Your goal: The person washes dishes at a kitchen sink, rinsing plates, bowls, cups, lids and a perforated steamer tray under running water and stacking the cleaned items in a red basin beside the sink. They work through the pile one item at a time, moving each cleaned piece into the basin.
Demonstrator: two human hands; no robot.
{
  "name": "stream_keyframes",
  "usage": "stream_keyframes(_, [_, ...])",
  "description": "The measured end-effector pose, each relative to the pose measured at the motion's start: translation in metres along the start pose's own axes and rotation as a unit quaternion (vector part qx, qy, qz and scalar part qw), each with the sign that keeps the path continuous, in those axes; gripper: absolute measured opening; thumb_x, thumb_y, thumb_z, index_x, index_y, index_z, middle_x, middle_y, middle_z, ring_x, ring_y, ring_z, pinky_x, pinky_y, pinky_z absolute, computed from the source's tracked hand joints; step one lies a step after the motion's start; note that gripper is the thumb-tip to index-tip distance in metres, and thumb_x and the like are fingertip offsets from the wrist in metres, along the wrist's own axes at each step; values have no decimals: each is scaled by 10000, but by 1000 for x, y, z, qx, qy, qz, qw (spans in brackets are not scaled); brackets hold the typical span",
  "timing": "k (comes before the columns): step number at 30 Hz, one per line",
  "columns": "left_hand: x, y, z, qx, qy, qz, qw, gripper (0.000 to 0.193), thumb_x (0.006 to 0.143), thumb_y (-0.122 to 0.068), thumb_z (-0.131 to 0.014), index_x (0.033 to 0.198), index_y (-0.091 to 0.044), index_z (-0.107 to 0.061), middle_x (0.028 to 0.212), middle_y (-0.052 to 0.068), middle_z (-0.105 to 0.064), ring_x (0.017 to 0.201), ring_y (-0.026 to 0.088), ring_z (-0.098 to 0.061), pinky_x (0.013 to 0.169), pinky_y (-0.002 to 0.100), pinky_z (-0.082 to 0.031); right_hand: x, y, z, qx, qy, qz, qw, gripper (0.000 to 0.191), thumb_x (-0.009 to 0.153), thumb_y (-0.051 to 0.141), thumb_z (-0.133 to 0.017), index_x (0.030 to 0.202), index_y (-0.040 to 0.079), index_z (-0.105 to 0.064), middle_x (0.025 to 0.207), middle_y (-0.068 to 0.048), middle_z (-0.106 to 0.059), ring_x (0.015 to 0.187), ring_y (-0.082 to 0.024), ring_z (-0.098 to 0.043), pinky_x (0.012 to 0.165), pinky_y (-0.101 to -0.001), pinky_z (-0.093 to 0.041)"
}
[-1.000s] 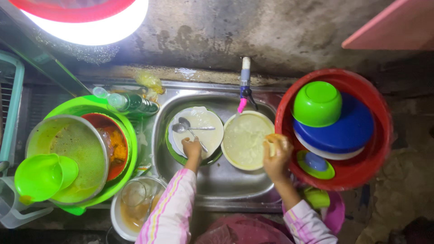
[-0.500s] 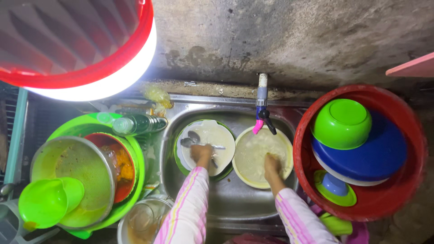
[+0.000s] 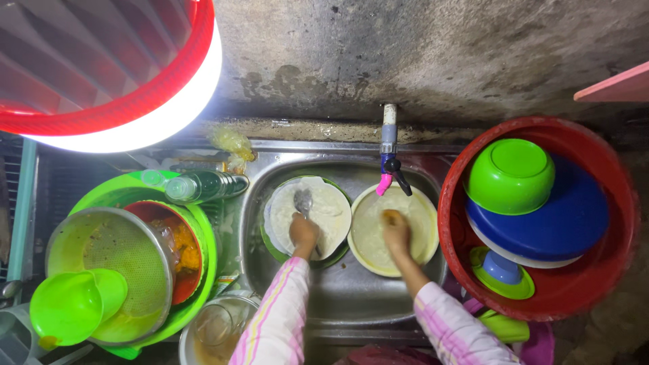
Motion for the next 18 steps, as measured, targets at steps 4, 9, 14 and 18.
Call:
stream_keyframes(4, [-10,7,-1,-133,-31,-8,991,190,884,-107,-624,1069,-66,-600,819,213,-717,763,402,-688,688,491,-531,7,-24,3,274,129,-281,911,226,960,214,-653,1135,74,-677,1079,-111,-713,963,-255,-689,839,-389,-563])
stream_keyframes(9, [-61,-9,-23,-484,160,63,858,276,919,-41,-483,1151,-70,-631,714,56,-626,526,128,-554,441,302,-467,-34,21,-42,423,295,-298,804,283,953,180,-671,1208,80,-599,1037,-117,-677,841,-231,-662,697,-383,-556])
stream_keyframes(14, [-108,-32,-37,-336,346,82,872,268,959,-199,-634,1218,-131,-652,742,62,-628,560,164,-520,483,353,-407,-6,38,-26,135,108,-31,984,237,884,-10,-685,1117,34,-674,944,-104,-758,784,-208,-736,634,-336,-600])
stream_keyframes(18, [-105,-33,-22,-217,219,-158,938,188,911,-162,-697,1060,-49,-722,890,111,-739,775,225,-713,733,355,-559,31,14,15,-113,-41,67,991,262,943,-20,-577,1165,83,-673,1048,-161,-700,947,-339,-695,825,-429,-549])
Point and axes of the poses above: each hand's wrist, its own x-axis towards the middle knuckle, its own z-axis out of the back of the hand, y = z × x, the point moved 3 cm from there along x, towards the middle knuckle
